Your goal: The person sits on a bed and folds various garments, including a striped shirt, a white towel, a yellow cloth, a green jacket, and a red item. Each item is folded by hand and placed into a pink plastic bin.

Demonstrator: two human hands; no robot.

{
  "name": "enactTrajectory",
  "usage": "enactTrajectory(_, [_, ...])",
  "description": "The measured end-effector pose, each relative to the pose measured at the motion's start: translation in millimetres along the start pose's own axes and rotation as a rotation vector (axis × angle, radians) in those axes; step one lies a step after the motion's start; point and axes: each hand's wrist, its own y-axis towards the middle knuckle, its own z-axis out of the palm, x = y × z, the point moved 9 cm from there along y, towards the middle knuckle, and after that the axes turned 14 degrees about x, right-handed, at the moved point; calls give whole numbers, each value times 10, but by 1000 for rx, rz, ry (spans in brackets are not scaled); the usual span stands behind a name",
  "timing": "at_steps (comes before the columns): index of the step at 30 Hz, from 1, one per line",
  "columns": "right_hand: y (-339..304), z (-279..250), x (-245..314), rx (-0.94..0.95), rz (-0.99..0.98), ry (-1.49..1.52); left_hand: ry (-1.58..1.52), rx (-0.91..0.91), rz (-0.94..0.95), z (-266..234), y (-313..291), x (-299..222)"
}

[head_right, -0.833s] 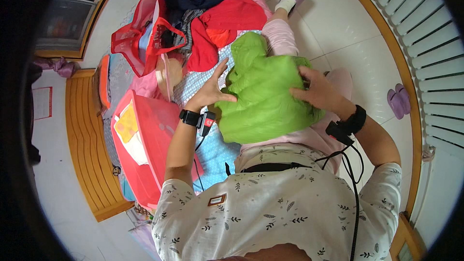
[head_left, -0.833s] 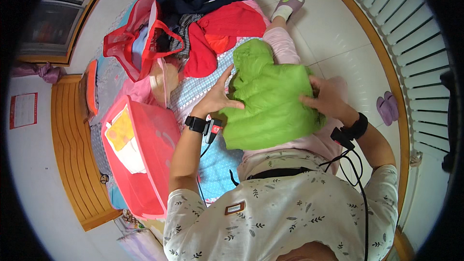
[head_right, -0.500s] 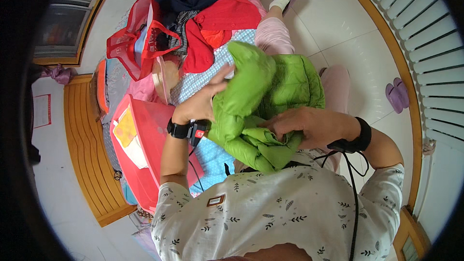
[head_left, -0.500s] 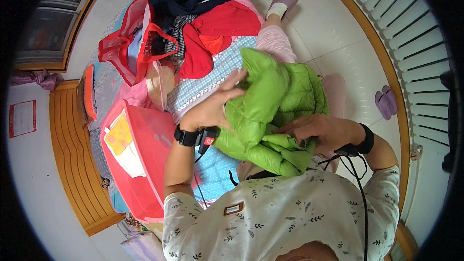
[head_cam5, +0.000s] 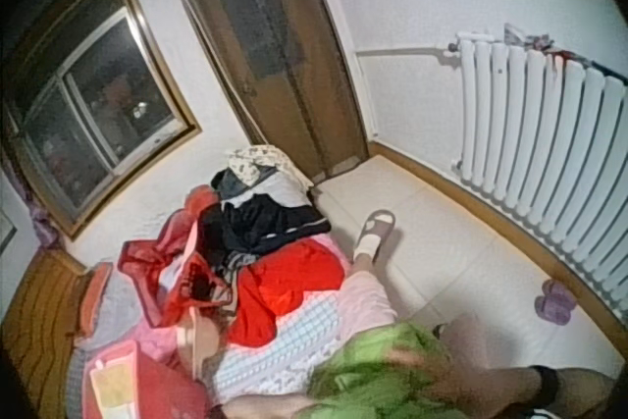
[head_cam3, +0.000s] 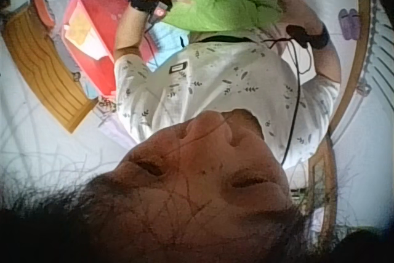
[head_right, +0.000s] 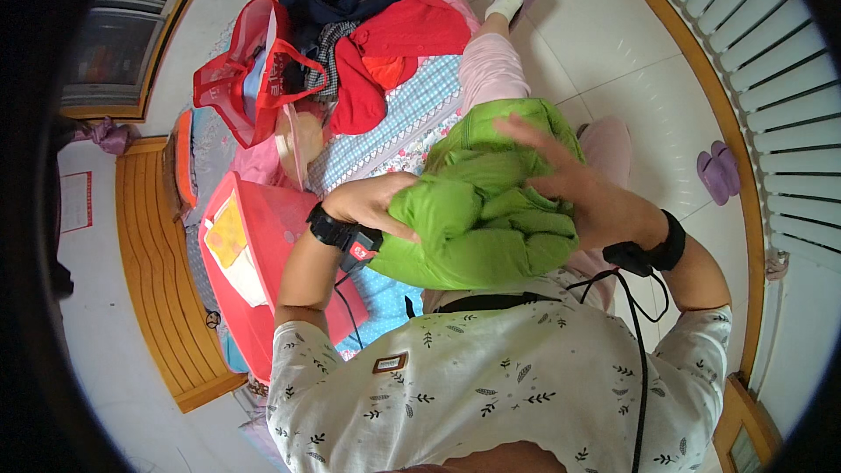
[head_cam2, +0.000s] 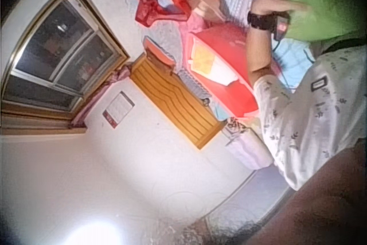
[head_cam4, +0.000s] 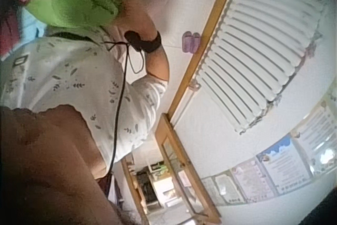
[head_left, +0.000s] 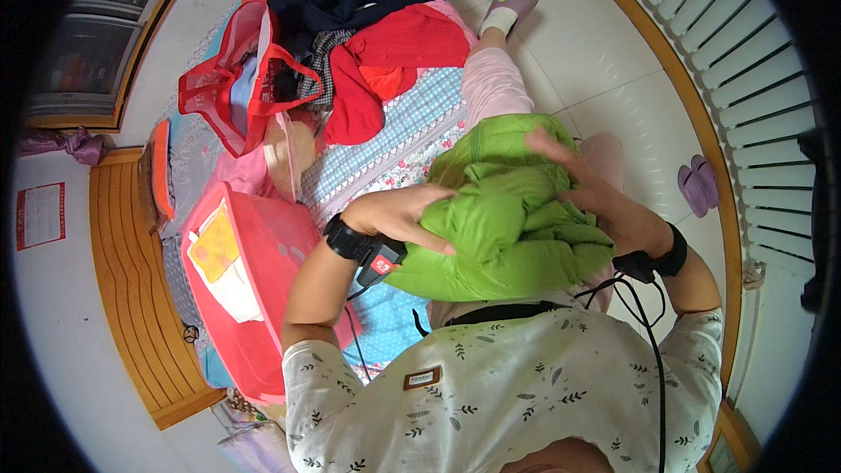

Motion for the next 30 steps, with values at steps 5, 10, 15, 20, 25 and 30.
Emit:
enactTrajectory(5, [-298,351,-429,214,250,367,17,-83,-37,-101,-56,223])
enactTrajectory(10, [-731,242,-1086,-195,638,753,-404,-391,180,-324,-719,706])
enactTrajectory(15, [-734,98,-1514,-559,631,1051,-734,-745,256,-123,-900,1505])
enactTrajectory(20, [-701,35,-1584,-643,709,886,-1047,-1001,39,107,-713,1955])
enactTrajectory(25, [-626,-164,-1494,-597,665,563,-760,-1281,426,-149,-932,1634])
enactTrajectory(30, [-790,43,-1937,-267,1140,289,-462,-1454,-48,-300,-998,2188])
